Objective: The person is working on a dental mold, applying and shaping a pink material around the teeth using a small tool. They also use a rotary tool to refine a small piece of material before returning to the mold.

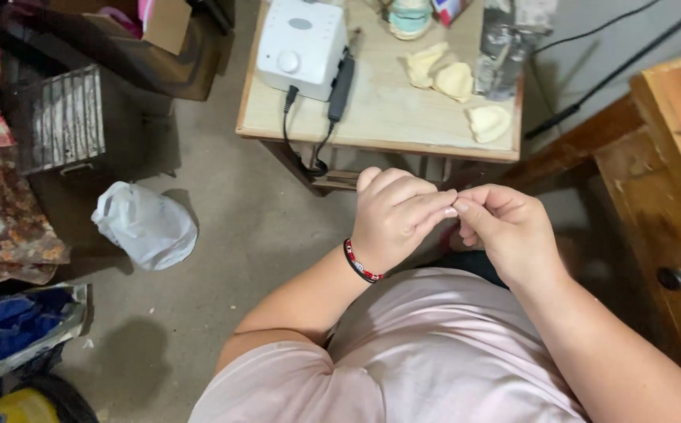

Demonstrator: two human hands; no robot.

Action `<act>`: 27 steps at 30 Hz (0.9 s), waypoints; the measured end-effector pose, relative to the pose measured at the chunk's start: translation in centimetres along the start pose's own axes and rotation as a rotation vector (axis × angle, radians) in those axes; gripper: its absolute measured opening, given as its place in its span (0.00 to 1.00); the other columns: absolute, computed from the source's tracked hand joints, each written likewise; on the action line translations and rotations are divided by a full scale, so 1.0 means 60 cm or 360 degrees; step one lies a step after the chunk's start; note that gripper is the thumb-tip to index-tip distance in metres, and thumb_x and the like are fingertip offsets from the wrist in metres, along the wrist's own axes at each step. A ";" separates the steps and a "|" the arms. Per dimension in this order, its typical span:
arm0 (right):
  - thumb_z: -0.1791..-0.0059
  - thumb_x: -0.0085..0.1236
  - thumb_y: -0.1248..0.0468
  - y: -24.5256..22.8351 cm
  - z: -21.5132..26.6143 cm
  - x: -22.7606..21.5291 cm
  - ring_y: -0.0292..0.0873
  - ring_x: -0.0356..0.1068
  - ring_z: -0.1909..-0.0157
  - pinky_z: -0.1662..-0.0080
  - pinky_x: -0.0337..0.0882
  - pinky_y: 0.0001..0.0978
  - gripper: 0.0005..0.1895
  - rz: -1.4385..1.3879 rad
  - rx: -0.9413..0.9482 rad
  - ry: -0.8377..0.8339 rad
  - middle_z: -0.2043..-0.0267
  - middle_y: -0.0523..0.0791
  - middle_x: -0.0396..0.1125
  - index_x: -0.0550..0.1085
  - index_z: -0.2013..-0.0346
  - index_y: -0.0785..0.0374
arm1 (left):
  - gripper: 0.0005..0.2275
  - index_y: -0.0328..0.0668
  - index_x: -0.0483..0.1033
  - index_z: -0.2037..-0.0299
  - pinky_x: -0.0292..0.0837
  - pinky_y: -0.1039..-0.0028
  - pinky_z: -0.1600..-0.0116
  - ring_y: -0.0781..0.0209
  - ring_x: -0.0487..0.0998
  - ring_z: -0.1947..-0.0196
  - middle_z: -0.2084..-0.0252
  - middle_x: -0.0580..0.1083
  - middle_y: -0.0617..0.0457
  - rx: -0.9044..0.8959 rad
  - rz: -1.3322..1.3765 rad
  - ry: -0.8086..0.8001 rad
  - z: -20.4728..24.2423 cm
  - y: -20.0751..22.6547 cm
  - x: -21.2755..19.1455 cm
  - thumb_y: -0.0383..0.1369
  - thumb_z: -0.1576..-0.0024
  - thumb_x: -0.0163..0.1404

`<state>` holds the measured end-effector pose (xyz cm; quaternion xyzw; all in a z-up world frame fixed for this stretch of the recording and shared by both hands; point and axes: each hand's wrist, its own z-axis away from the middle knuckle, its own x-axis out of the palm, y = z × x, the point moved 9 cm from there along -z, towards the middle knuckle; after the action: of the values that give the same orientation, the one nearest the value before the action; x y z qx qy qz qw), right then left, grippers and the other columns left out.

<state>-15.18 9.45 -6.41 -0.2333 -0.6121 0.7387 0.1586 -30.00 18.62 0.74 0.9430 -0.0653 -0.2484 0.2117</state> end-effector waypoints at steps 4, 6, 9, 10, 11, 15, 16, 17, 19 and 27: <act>0.45 0.54 0.70 -0.013 -0.039 0.043 0.39 0.67 0.76 0.70 0.77 0.33 0.08 -0.0121 0.0058 -0.0052 0.77 0.53 0.70 0.80 0.62 0.70 | 0.05 0.62 0.82 0.55 0.63 0.70 0.54 0.65 0.75 0.62 0.65 0.73 0.67 0.0017 -0.0204 0.0015 -0.007 -0.045 -0.011 0.38 0.36 0.53; 0.46 0.50 0.73 -0.021 -0.043 0.067 0.38 0.72 0.68 0.64 0.79 0.32 0.16 -0.0337 0.0167 -0.0097 0.61 0.56 0.76 0.78 0.46 0.72 | 0.05 0.63 0.80 0.56 0.63 0.66 0.56 0.62 0.75 0.62 0.65 0.71 0.65 0.0058 -0.0428 -0.0031 -0.008 -0.076 -0.005 0.40 0.34 0.50; 0.49 0.52 0.77 -0.010 -0.075 0.082 0.46 0.75 0.52 0.56 0.80 0.39 0.32 -0.0003 -0.0122 -0.0231 0.46 0.58 0.71 0.61 0.29 0.71 | 0.04 0.51 0.85 0.65 0.61 0.58 0.46 0.53 0.76 0.51 0.66 0.77 0.57 -0.0405 -0.0630 -0.0128 0.001 -0.213 0.017 0.35 0.39 0.58; 0.49 0.52 0.77 -0.005 -0.082 0.080 0.46 0.75 0.52 0.56 0.80 0.39 0.32 -0.0005 -0.0117 -0.0230 0.46 0.58 0.71 0.61 0.29 0.71 | 0.04 0.51 0.85 0.65 0.61 0.58 0.46 0.53 0.76 0.51 0.66 0.77 0.57 -0.0407 -0.0629 -0.0133 -0.001 -0.236 0.017 0.35 0.39 0.58; 0.49 0.53 0.76 0.003 -0.090 0.078 0.49 0.73 0.48 0.51 0.78 0.43 0.33 0.0107 -0.0089 -0.0220 0.43 0.59 0.69 0.61 0.28 0.70 | 0.03 0.50 0.85 0.62 0.55 0.47 0.39 0.43 0.71 0.42 0.58 0.78 0.56 -0.0722 -0.0632 -0.0312 0.009 -0.287 0.028 0.35 0.39 0.58; 0.48 0.56 0.72 0.049 -0.117 0.069 0.46 0.73 0.46 0.48 0.77 0.43 0.28 0.0165 0.0092 -0.0178 0.44 0.55 0.70 0.67 0.32 0.69 | 0.03 0.56 0.85 0.61 0.71 0.52 0.46 0.41 0.80 0.50 0.59 0.82 0.56 -0.1075 -0.0599 -0.0579 0.057 -0.416 0.099 0.36 0.42 0.60; 0.48 0.56 0.72 0.051 -0.122 0.068 0.46 0.73 0.46 0.48 0.77 0.43 0.28 0.0166 0.0093 -0.0174 0.44 0.55 0.70 0.67 0.32 0.69 | 0.03 0.56 0.85 0.61 0.71 0.52 0.46 0.41 0.80 0.50 0.59 0.82 0.56 -0.1072 -0.0595 -0.0580 0.049 -0.414 0.092 0.36 0.42 0.60; 0.48 0.57 0.72 0.054 -0.127 0.067 0.44 0.73 0.48 0.50 0.77 0.40 0.26 0.0142 0.0111 -0.0171 0.47 0.53 0.71 0.70 0.34 0.68 | 0.03 0.54 0.85 0.61 0.74 0.56 0.49 0.44 0.82 0.54 0.62 0.81 0.55 -0.1080 -0.0615 -0.0601 0.041 -0.412 0.086 0.35 0.41 0.58; 0.48 0.57 0.72 0.060 -0.132 0.068 0.42 0.73 0.50 0.52 0.77 0.37 0.24 0.0117 0.0137 -0.0165 0.50 0.50 0.72 0.72 0.37 0.67 | 0.04 0.52 0.85 0.61 0.78 0.61 0.53 0.47 0.83 0.59 0.65 0.81 0.53 -0.1090 -0.0631 -0.0628 0.037 -0.414 0.077 0.34 0.40 0.57; 0.44 0.48 0.68 0.075 -0.152 0.109 0.42 0.77 0.62 0.60 0.79 0.32 0.15 -0.0239 0.0335 -0.0445 0.61 0.52 0.76 0.77 0.46 0.72 | 0.03 0.45 0.86 0.59 0.79 0.60 0.47 0.47 0.84 0.55 0.60 0.83 0.47 -0.1198 0.0100 -0.0043 0.034 -0.345 -0.034 0.29 0.40 0.59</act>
<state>-15.55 19.54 -13.11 -0.0644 -0.5633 0.8099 0.1501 -32.44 37.03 -8.92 0.7934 -0.0012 -0.2608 0.5500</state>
